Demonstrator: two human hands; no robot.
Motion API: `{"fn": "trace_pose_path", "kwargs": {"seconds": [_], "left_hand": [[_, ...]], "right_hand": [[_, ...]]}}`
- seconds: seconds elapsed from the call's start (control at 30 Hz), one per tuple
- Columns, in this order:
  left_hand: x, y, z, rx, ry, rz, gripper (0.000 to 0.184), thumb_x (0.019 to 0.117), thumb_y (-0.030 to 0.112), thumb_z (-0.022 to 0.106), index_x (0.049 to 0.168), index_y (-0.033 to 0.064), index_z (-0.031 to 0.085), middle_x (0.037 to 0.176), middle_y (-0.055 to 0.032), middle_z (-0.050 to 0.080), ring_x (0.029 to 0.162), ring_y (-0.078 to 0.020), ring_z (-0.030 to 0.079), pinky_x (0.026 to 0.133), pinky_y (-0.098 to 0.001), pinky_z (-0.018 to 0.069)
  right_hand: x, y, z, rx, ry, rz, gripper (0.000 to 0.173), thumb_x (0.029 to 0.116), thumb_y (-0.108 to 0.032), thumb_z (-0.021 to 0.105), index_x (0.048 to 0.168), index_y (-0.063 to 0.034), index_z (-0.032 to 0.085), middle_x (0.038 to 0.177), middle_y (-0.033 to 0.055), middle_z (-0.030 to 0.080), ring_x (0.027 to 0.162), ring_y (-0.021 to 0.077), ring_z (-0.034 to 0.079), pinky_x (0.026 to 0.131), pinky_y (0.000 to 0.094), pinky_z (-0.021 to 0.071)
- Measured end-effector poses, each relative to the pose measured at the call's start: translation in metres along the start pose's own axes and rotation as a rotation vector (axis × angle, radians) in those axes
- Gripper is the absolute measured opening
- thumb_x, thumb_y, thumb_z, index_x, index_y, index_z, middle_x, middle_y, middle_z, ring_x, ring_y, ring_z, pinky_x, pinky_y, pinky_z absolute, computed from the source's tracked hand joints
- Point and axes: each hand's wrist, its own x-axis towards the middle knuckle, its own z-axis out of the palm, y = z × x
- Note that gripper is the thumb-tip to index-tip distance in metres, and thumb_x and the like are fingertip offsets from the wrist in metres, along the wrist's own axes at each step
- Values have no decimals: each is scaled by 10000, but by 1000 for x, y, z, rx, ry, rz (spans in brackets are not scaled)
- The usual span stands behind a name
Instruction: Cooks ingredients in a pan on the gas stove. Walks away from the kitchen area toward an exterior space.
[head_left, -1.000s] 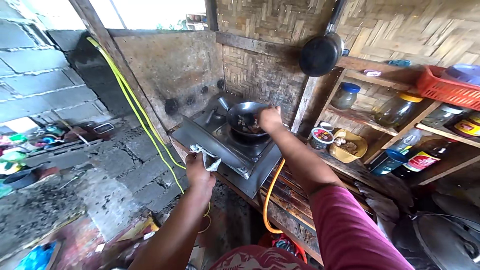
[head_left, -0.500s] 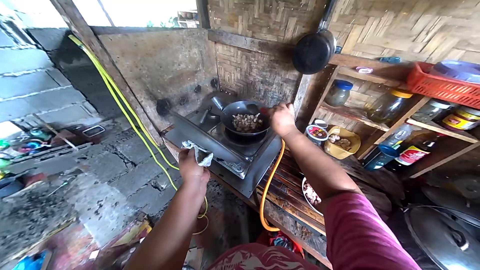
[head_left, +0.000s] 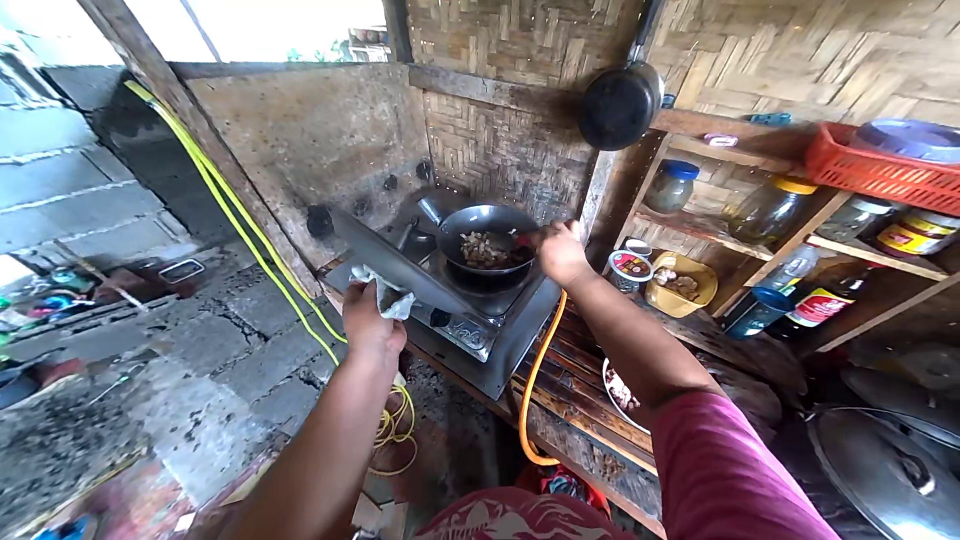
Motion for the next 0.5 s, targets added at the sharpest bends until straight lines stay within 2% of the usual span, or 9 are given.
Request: {"fn": "trace_pose_path", "kwargs": {"seconds": [0.03,0.1,0.17,0.2,0.23,0.27,0.33,0.4,0.5], "left_hand": [[4,6,6,39,-38,0,188,1092,175,450,1252,80,481,971,-56,610,802,-134,638,700,-335,573],[15,18,24,158,-142,-2,235,1084,195,470,1293,92,497,1017,-47,618,838,-124,638,729,-332,572],[32,25,48,318,-291,35,292,1069,199,483,1336,83,503,1066,-58,625,878,-124,641,759,-350,578],[43,26,63,397,-365,65,296,1060,187,489,1331,73,522,1064,-67,634,879,-128,646,760,-359,583],[53,26,80,485,-430,89,314,1044,171,507,1335,61,546,1076,-90,642,890,-149,645,774,-384,577],[64,25,99,581,-487,108,337,1018,156,538,1339,54,566,1097,-119,654,912,-179,652,796,-417,574],[88,17,135,792,-621,152,376,997,151,583,1353,30,567,1161,-194,658,981,-268,657,855,-501,551],[111,3,169,1015,-753,229,366,982,155,610,1317,11,597,1190,-229,664,1060,-343,656,923,-585,521],[128,-21,209,1370,-864,306,419,977,174,631,1363,18,581,1258,-262,649,1178,-431,624,998,-665,464]], "right_hand": [[-6,2,-4,5,58,14,248,973,-96,585,1153,-103,756,1139,150,723,1183,375,615,1035,621,397],[-18,17,-6,92,258,127,225,995,-176,586,1096,-72,759,1082,168,739,1124,396,653,977,643,435],[-37,35,-8,397,412,370,298,1024,-257,594,1164,-47,751,1107,171,749,1115,354,680,987,595,479],[-52,41,-12,657,423,530,327,1036,-267,591,1225,-32,717,1150,160,736,1122,292,685,1014,522,514],[-70,45,-13,957,466,678,323,1038,-252,594,1246,-22,684,1133,133,720,1035,211,690,951,429,557],[-93,47,-11,1221,524,809,302,1042,-252,588,1242,-38,659,1077,91,698,909,157,671,831,368,568],[-142,50,-5,1520,659,998,242,1044,-227,588,1188,-46,659,946,56,695,752,136,652,684,321,562],[-196,50,-4,1570,769,1084,207,1049,-146,561,1167,6,638,918,75,692,725,136,661,677,299,587],[-271,40,-16,1496,845,1185,183,1050,-108,528,1147,6,634,902,46,684,696,97,643,653,260,575]]}}
